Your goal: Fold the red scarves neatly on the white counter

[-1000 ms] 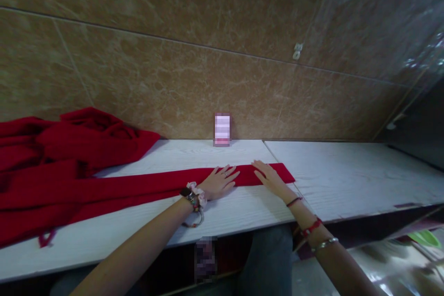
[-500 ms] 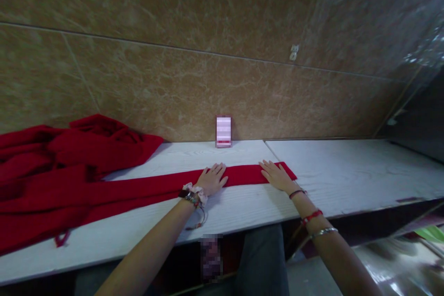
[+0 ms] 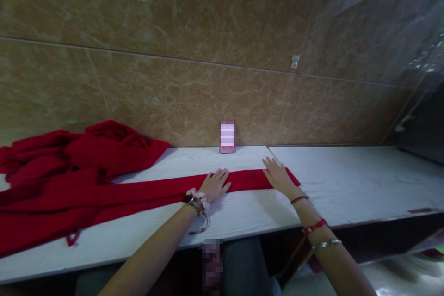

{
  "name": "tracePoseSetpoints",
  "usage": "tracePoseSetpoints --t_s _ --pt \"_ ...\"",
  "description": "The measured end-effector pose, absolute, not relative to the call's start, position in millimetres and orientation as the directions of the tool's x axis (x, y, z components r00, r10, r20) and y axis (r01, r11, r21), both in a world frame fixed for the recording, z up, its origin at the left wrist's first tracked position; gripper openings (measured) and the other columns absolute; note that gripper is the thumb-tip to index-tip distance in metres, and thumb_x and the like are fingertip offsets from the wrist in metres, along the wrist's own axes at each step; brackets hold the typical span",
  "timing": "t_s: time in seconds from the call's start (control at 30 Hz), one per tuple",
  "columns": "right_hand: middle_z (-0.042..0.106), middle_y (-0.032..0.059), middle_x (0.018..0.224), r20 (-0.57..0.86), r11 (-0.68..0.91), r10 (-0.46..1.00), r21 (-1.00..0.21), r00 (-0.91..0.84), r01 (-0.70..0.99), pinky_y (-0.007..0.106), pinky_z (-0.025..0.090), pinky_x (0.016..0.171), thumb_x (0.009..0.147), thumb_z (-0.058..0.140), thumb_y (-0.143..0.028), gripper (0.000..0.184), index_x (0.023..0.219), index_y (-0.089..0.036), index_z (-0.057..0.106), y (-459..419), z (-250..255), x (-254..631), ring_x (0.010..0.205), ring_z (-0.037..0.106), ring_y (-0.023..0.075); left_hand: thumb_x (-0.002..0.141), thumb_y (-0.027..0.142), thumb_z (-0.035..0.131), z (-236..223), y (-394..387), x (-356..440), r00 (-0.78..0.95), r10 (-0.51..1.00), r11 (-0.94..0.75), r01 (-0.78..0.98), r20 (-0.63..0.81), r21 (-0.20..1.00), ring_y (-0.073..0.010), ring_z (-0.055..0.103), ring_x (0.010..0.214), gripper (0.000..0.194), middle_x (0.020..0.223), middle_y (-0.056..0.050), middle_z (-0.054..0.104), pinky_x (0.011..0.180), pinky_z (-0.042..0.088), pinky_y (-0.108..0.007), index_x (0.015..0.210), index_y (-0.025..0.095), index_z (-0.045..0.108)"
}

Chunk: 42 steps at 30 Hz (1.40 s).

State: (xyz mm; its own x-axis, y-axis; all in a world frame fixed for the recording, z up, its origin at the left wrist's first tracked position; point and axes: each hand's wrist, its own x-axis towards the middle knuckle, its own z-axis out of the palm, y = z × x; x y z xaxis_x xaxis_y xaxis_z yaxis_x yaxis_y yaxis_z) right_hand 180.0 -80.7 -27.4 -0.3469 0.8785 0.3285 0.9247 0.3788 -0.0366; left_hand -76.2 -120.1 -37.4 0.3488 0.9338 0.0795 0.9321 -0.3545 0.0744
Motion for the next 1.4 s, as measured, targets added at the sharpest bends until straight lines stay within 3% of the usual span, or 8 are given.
tracePoseSetpoints --t_s 0.1,0.2,0.57,0.7,0.8,1.1,1.27,1.4 --pt "0.032 0.0113 0.142 0.301 0.553 0.806 -0.075 -0.510 0.830 0.052 0.027 0.100 0.091 0.030 -0.032 0.047 0.134 -0.016 0.036 -86.8 -27.0 148.0 0.130 0.027 0.0261 0.091 0.038 0.027 -38.6 -120.0 -76.5 0.344 0.934 -0.352 0.933 0.092 0.081 -0.0242 0.023 0.132 0.051 0.143 -0.008 0.028 0.103 0.023 -0.048 0.137 0.017 0.031" --pt "0.036 0.0095 0.140 0.252 0.618 0.771 -0.071 -0.586 0.783 0.052 0.027 0.100 0.091 0.031 -0.033 0.045 0.134 -0.020 0.037 -89.8 -37.2 133.7 0.128 0.030 0.0256 0.091 0.040 0.028 -37.6 -120.8 -76.0 0.337 0.938 -0.343 0.936 0.085 0.079 -0.0239 0.022 0.132 0.051 0.143 -0.009 0.027 0.103 0.022 -0.047 0.136 0.017 0.031" --pt "0.044 0.0138 0.134 0.368 0.580 0.779 -0.119 -0.507 0.806 0.044 0.033 0.100 0.087 0.036 -0.022 0.039 0.123 -0.012 0.051 -79.9 -50.6 151.6 0.124 0.037 0.0240 0.092 0.041 0.026 -33.1 -121.6 -77.3 0.362 0.931 -0.365 0.927 0.053 0.085 -0.0229 0.022 0.132 0.052 0.143 -0.009 0.028 0.104 0.021 -0.046 0.136 0.015 0.030" --pt "0.057 0.0147 0.115 0.480 0.620 0.732 -0.178 -0.483 0.764 0.037 0.039 0.095 0.084 0.041 -0.019 0.031 0.107 -0.012 0.061 -76.3 -49.8 154.4 0.109 0.050 0.0214 0.092 0.041 0.026 -31.1 -120.7 -77.4 0.362 0.932 -0.363 0.928 0.025 0.089 -0.0227 0.022 0.132 0.052 0.144 -0.008 0.026 0.105 0.021 -0.045 0.137 0.015 0.029" --pt "0.061 0.0113 0.101 0.458 0.629 0.737 -0.196 -0.496 0.753 0.035 0.043 0.090 0.083 0.043 -0.018 0.027 0.100 -0.015 0.064 -75.9 -49.6 154.6 0.097 0.055 0.0196 0.092 0.042 0.027 -31.2 -120.1 -77.1 0.355 0.935 -0.356 0.930 0.025 0.097 -0.0222 0.022 0.132 0.052 0.144 -0.008 0.026 0.105 0.020 -0.045 0.137 0.016 0.029" --pt "0.059 0.0105 0.105 0.405 0.518 0.824 -0.254 -0.396 0.817 0.035 0.042 0.091 0.083 0.041 -0.017 0.031 0.106 -0.016 0.061 -72.1 -50.9 166.4 0.100 0.053 0.0196 0.091 0.043 0.029 -35.4 -121.2 -77.9 0.367 0.927 -0.374 0.922 0.078 0.106 -0.0249 0.023 0.132 0.053 0.143 -0.010 0.028 0.104 0.020 -0.047 0.135 0.014 0.031" --pt "0.061 0.0095 0.102 0.481 0.608 0.758 -0.275 -0.440 0.745 0.037 0.042 0.091 0.080 0.043 -0.013 0.029 0.102 -0.016 0.062 -73.9 -48.1 165.0 0.098 0.054 0.0192 0.091 0.041 0.032 -32.1 -121.4 -76.8 0.391 0.917 -0.398 0.911 0.080 0.110 -0.0263 0.023 0.131 0.050 0.142 -0.011 0.028 0.103 0.021 -0.049 0.135 0.016 0.032" --pt "0.063 0.0099 0.101 0.466 0.688 0.710 -0.300 -0.528 0.660 0.035 0.043 0.091 0.081 0.046 -0.014 0.026 0.100 -0.014 0.064 -78.8 -45.2 160.3 0.097 0.056 0.0182 0.091 0.039 0.036 -27.2 -120.2 -75.1 0.538 0.829 -0.555 0.824 0.151 0.114 -0.0226 0.024 0.131 0.048 0.141 -0.010 0.031 0.105 0.022 -0.041 0.133 0.017 0.036"
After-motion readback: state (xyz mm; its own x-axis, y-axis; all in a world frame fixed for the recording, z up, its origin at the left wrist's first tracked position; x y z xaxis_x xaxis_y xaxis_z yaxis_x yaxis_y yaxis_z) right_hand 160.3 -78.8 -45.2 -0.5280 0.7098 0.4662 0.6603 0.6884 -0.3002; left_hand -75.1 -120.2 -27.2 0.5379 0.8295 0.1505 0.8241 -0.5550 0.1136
